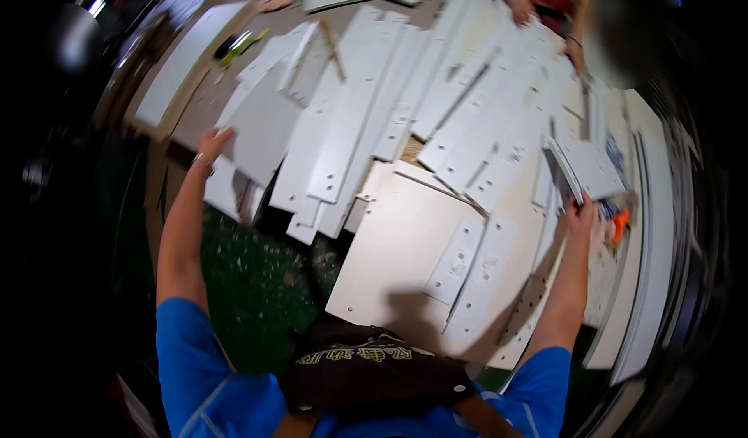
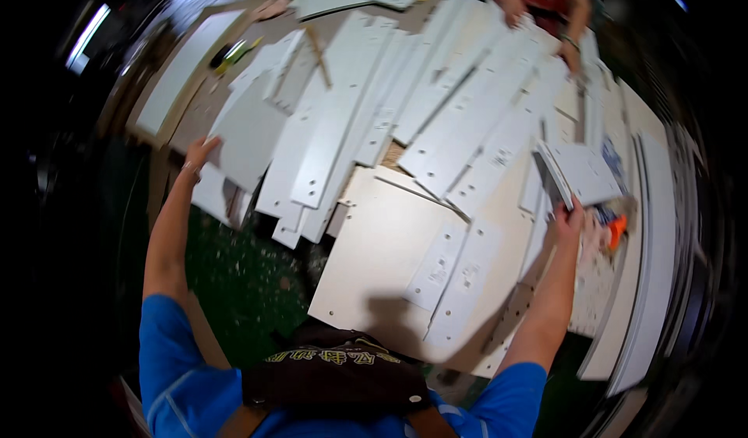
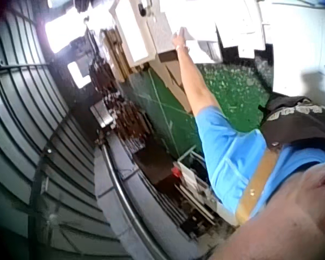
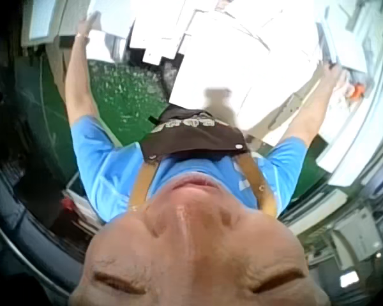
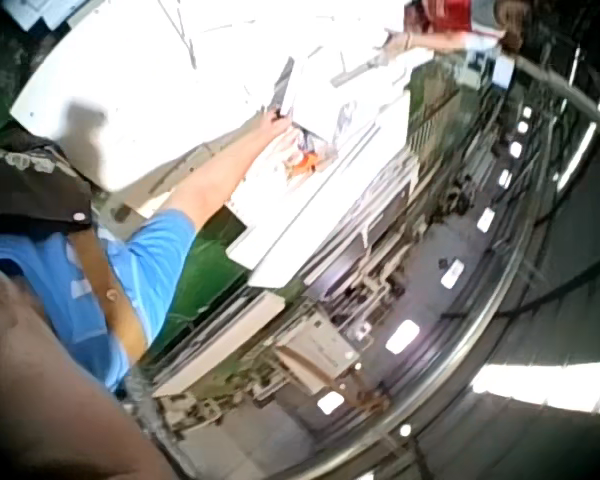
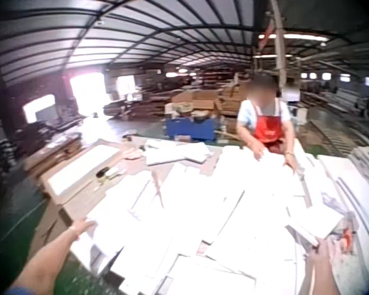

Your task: The person assembles white furniture panels on a workbench. They pick up and align several white boards, then use a power drill to fasten them together. The person also handles a roll of bubble wrap and a roll of tape during the process.

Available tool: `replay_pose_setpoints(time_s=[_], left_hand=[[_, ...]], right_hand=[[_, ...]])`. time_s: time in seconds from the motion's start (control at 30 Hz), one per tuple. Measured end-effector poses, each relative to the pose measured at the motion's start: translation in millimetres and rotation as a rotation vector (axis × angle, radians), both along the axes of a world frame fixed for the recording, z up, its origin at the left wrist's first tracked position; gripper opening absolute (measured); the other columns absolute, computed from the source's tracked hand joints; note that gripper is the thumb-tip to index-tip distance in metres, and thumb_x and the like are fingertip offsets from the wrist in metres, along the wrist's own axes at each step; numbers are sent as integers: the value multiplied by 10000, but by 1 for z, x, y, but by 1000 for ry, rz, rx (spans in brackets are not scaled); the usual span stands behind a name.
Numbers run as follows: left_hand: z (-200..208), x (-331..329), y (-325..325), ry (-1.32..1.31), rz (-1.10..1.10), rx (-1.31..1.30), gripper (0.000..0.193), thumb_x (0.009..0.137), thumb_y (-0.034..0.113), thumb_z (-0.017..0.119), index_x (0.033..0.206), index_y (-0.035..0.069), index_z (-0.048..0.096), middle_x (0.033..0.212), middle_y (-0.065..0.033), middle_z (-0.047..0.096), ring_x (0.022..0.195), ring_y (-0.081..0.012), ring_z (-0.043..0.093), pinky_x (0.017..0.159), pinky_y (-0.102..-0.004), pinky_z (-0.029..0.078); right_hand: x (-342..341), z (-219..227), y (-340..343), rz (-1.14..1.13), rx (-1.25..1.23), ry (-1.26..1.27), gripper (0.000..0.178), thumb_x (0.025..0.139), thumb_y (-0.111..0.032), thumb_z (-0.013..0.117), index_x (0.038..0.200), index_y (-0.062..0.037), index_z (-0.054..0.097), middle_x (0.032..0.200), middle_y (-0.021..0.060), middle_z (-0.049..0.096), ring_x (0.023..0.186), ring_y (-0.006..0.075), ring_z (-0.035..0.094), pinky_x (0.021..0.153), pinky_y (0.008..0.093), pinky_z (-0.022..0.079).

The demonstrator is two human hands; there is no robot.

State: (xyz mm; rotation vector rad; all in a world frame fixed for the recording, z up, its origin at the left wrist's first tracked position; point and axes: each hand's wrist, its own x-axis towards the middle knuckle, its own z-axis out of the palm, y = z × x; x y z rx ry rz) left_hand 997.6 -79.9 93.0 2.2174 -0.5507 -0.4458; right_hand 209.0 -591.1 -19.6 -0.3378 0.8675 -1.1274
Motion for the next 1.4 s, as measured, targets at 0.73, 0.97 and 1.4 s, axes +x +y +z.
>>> replay_pose_setpoints(time_s=[0.73, 0.97, 1.4], left_hand=[[55, -6, 127, 279, 150, -467, 297, 844, 395, 607, 868, 100, 586, 815, 8, 590, 747, -85, 547, 666, -244, 433], [13, -168, 31, 841, -127, -705, 413, 941, 302, 463, 1190, -27, 490, 1148, -109, 569, 1080, -199, 534, 918, -346, 435], [-40, -298, -55, 1214, -501, -499, 485, 955, 386, 399, 1282, 29, 433, 875, -68, 630, 717, -131, 623, 651, -232, 519]], right_hand=[[229, 99, 325, 724, -286, 651, 437, 898, -237, 560, 1277, -46, 455, 1171, 77, 577, 1024, 164, 576, 781, 279, 484], [338, 104, 395, 1009, -252, 72, 652, 879, -244, 586, 1396, -59, 235, 1212, 112, 527, 1015, 159, 555, 698, 261, 500], [144, 109, 285, 202, -167, 213, 347, 868, -143, 574, 1129, 25, 419, 972, 144, 613, 781, 226, 671, 389, 190, 414]])
